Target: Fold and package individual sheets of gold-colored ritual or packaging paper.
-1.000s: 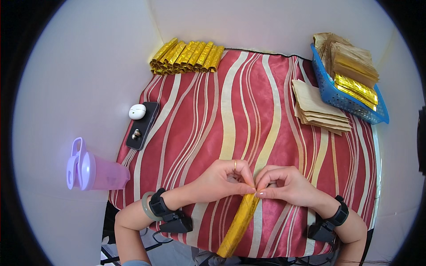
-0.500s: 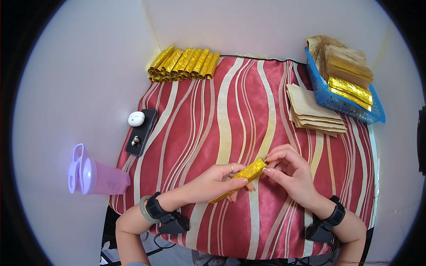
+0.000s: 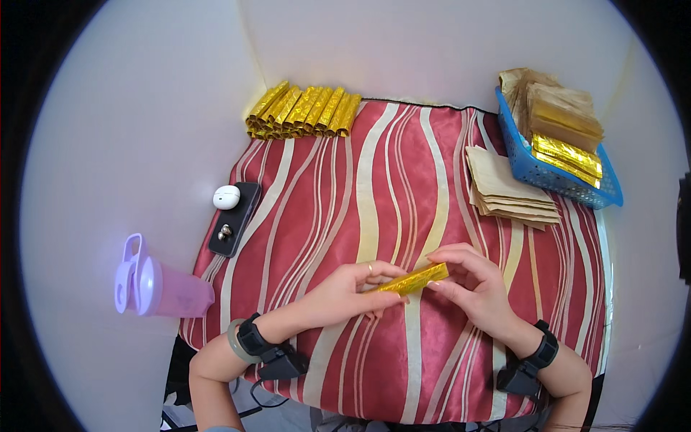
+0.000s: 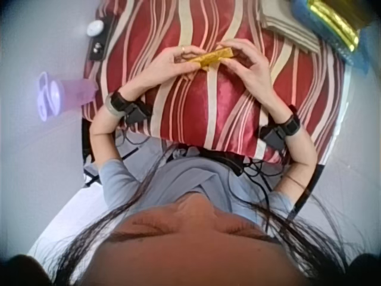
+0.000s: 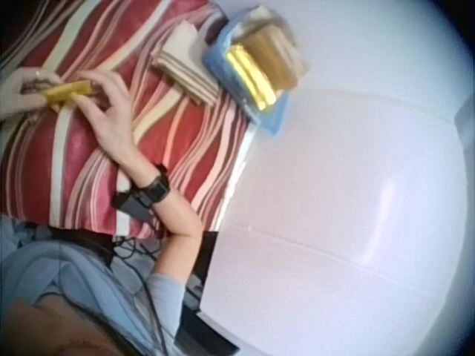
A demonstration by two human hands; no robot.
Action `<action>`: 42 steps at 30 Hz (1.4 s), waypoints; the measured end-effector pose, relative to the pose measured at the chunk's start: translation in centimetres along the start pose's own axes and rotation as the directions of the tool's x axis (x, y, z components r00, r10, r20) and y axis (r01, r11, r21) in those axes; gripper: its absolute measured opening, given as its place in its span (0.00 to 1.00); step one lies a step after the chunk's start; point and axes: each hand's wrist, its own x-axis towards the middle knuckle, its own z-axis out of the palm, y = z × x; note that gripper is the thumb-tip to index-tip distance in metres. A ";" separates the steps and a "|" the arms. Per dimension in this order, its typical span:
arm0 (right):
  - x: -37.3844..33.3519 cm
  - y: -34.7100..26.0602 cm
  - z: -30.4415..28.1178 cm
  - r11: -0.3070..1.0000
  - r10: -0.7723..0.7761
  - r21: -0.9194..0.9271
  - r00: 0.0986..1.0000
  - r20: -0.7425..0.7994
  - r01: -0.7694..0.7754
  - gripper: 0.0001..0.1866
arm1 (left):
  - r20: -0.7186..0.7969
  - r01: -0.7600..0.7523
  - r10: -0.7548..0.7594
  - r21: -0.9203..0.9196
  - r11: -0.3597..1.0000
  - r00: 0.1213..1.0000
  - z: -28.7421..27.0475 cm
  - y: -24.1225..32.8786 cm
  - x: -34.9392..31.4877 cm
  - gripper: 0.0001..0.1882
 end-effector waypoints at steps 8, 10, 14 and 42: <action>0.7 0.3 -1.6 0.964 0.160 0.240 0.968 -0.196 -0.111 0.20 | -0.258 -0.143 0.100 -0.158 0.977 0.961 -1.1 -0.7 -0.1 0.26; 0.8 0.2 -1.6 0.955 0.175 0.271 0.964 -0.202 -0.117 0.20 | -0.286 -0.259 0.175 -0.288 0.922 0.942 -1.6 -0.7 -0.1 0.23; 0.9 0.3 -1.4 0.948 0.195 0.290 0.960 -0.199 -0.133 0.20 | -0.318 -0.363 0.348 0.014 0.932 0.882 -1.5 -0.7 0.0 0.28; 0.4 1.5 -1.4 0.992 0.110 -0.046 0.988 -0.109 -0.116 0.13 | -0.536 0.499 0.815 0.780 0.378 0.220 -26.9 2.3 11.4 0.23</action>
